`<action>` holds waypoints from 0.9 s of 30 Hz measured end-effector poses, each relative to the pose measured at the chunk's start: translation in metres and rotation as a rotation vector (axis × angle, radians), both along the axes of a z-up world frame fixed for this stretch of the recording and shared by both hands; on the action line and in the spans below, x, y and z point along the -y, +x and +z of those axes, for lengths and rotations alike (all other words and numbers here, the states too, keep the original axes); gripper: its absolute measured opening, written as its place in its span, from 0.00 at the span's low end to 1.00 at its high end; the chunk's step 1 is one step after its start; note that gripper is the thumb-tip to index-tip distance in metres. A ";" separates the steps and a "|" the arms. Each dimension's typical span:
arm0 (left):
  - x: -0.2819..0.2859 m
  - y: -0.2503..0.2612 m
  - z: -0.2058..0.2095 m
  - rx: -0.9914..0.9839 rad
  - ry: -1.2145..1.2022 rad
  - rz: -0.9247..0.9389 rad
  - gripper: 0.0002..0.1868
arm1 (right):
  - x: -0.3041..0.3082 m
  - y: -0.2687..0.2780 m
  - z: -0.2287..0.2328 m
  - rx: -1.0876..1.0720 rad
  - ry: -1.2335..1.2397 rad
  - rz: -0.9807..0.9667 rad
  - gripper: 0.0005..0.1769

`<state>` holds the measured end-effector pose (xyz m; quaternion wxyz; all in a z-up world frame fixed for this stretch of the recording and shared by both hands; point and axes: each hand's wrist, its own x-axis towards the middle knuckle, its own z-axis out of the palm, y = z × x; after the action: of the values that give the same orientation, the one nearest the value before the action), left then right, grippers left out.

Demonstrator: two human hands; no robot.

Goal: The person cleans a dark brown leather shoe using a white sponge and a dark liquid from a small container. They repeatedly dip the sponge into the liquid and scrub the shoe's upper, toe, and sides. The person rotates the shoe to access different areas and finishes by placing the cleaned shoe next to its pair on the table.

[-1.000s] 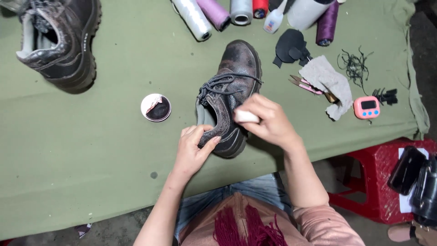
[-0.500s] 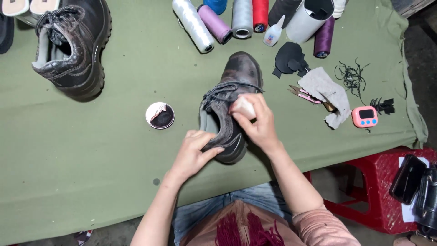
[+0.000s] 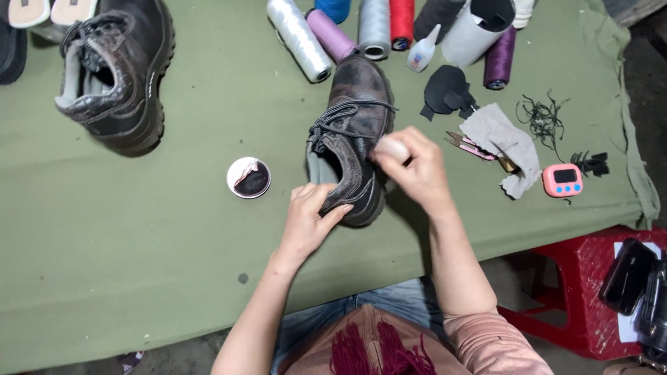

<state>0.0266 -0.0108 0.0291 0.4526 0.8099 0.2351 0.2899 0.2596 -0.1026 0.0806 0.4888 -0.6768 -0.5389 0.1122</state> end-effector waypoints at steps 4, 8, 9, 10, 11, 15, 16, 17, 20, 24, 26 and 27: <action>0.000 0.001 0.003 -0.010 -0.011 -0.006 0.16 | -0.010 -0.016 0.002 0.009 0.105 0.009 0.10; -0.002 -0.004 0.005 0.008 -0.089 0.045 0.17 | 0.013 -0.019 -0.011 -0.037 0.028 0.027 0.08; -0.001 -0.004 0.004 0.018 -0.113 0.062 0.18 | 0.021 -0.021 -0.010 -0.040 0.019 -0.029 0.09; 0.000 -0.003 0.001 0.016 -0.117 0.062 0.18 | 0.025 -0.028 -0.015 -0.042 0.015 -0.030 0.09; 0.000 -0.002 -0.002 0.018 -0.099 0.065 0.18 | 0.029 -0.036 -0.019 -0.047 0.090 0.044 0.14; 0.004 0.002 0.002 0.013 -0.058 0.065 0.18 | 0.029 -0.037 -0.032 0.031 0.161 0.047 0.16; 0.005 0.004 0.006 0.016 -0.054 0.064 0.18 | 0.033 -0.030 -0.031 0.035 0.165 0.047 0.16; 0.007 0.004 0.009 0.025 -0.049 0.072 0.18 | 0.037 -0.026 -0.032 0.040 0.169 -0.034 0.16; 0.009 0.005 0.015 0.037 -0.021 0.073 0.19 | 0.042 -0.043 -0.027 0.010 0.189 -0.047 0.19; 0.011 0.004 0.016 0.014 0.006 0.061 0.21 | 0.043 -0.048 -0.037 0.070 0.204 -0.103 0.18; 0.011 0.004 0.016 0.032 0.003 0.061 0.21 | 0.048 -0.037 -0.036 0.102 0.214 -0.143 0.19; 0.012 0.002 0.016 0.036 -0.011 0.045 0.22 | 0.052 -0.035 -0.037 0.121 0.212 -0.200 0.19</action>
<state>0.0288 -0.0231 0.0450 0.4544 0.7965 0.2467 0.3135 0.2251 -0.1547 0.0441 0.5331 -0.6770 -0.5062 -0.0354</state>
